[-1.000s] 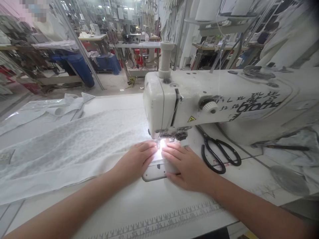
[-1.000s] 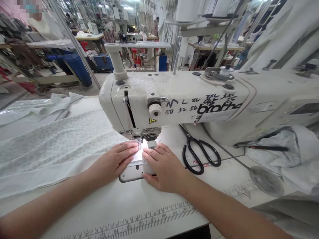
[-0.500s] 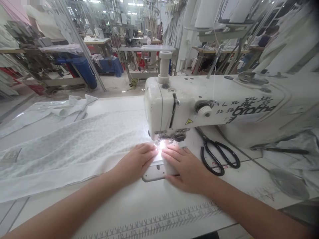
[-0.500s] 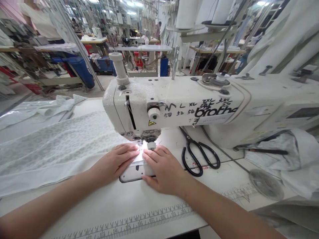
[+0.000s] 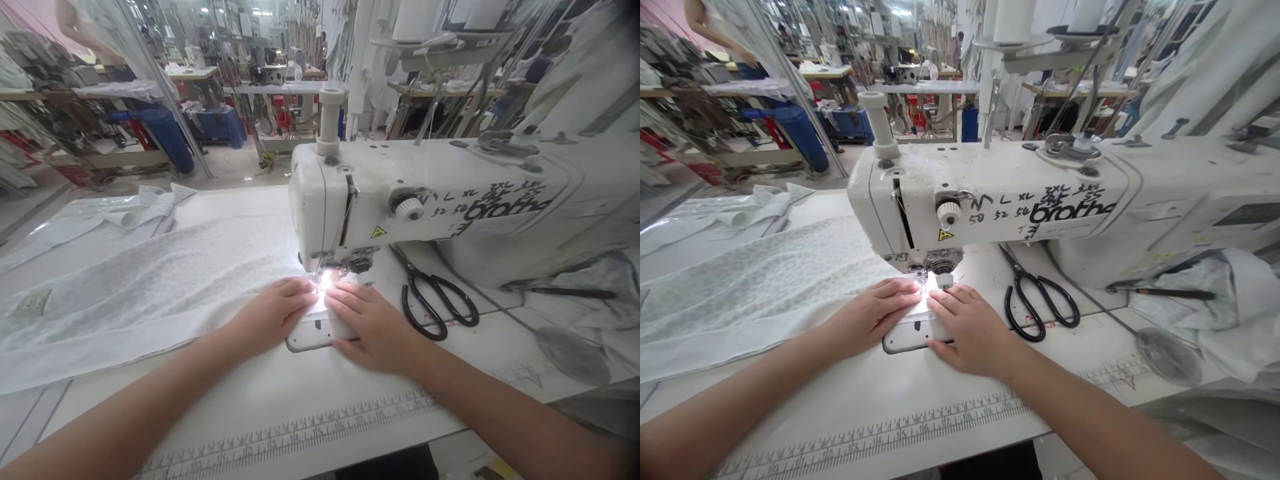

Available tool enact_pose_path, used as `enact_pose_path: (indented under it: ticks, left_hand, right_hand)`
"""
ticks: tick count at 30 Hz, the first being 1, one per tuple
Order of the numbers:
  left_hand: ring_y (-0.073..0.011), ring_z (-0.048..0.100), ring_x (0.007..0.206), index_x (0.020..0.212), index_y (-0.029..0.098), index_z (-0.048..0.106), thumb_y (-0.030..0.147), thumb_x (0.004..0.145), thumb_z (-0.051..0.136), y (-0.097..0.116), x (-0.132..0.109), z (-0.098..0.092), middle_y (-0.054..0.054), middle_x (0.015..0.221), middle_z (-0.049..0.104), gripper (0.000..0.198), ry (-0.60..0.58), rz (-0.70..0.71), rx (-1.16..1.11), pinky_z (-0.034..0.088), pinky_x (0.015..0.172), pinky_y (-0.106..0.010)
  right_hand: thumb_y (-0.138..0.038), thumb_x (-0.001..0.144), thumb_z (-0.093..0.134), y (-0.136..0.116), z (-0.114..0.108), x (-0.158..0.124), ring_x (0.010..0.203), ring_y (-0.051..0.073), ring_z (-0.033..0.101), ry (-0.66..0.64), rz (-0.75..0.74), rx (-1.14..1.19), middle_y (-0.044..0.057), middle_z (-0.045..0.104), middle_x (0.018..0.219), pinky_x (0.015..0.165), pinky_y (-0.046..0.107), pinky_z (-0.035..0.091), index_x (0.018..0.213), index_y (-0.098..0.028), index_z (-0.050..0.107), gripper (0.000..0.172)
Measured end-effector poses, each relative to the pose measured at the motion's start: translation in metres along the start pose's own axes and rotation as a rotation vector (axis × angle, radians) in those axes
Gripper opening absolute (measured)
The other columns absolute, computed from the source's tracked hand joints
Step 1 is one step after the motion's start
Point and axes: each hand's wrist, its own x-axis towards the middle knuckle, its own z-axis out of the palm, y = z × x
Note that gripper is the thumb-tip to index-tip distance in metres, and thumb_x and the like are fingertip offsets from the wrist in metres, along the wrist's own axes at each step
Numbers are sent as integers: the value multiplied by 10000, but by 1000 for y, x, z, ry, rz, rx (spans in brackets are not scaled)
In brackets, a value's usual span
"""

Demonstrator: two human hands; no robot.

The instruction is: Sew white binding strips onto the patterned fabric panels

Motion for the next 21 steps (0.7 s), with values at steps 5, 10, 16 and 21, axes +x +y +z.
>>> enact_pose_path:
  ticks: [5, 10, 16, 21]
  left_hand:
    - [-202, 465, 1158, 1173, 259, 557, 249, 935, 373, 0, -1, -3, -28, 1214, 561, 302, -11, -12, -10, 420, 965, -384]
    - [-207, 455, 1173, 1162, 248, 568, 243, 933, 378, -1, -3, -4, -33, 1226, 558, 298, -16, 44, -8, 396, 989, -403]
    - [-186, 452, 1176, 1180, 252, 561, 244, 939, 367, 3, -7, -9, -31, 1239, 553, 309, -82, 64, -57, 378, 1005, -381]
    - [-178, 447, 1182, 1167, 254, 568, 263, 939, 363, -4, -1, -13, -21, 1269, 532, 307, -91, 38, -34, 372, 1011, -367]
  right_hand:
    - [-379, 840, 501, 0, 2, -1, 1216, 296, 395, 18, 0, -4, 129, 473, 1331, 1028, 466, 332, 1297, -86, 448, 546]
    - [-371, 844, 497, -2, 0, -5, 1233, 293, 381, 46, -67, 11, 141, 490, 1309, 1027, 471, 339, 1273, -78, 466, 521]
    - [-354, 841, 508, -5, -2, -8, 1219, 287, 399, 50, -106, 28, 153, 517, 1269, 1023, 471, 346, 1241, -73, 488, 489]
    - [-359, 841, 506, -4, -2, -8, 1223, 288, 392, 54, -86, 19, 151, 506, 1279, 1012, 484, 359, 1272, -85, 453, 513]
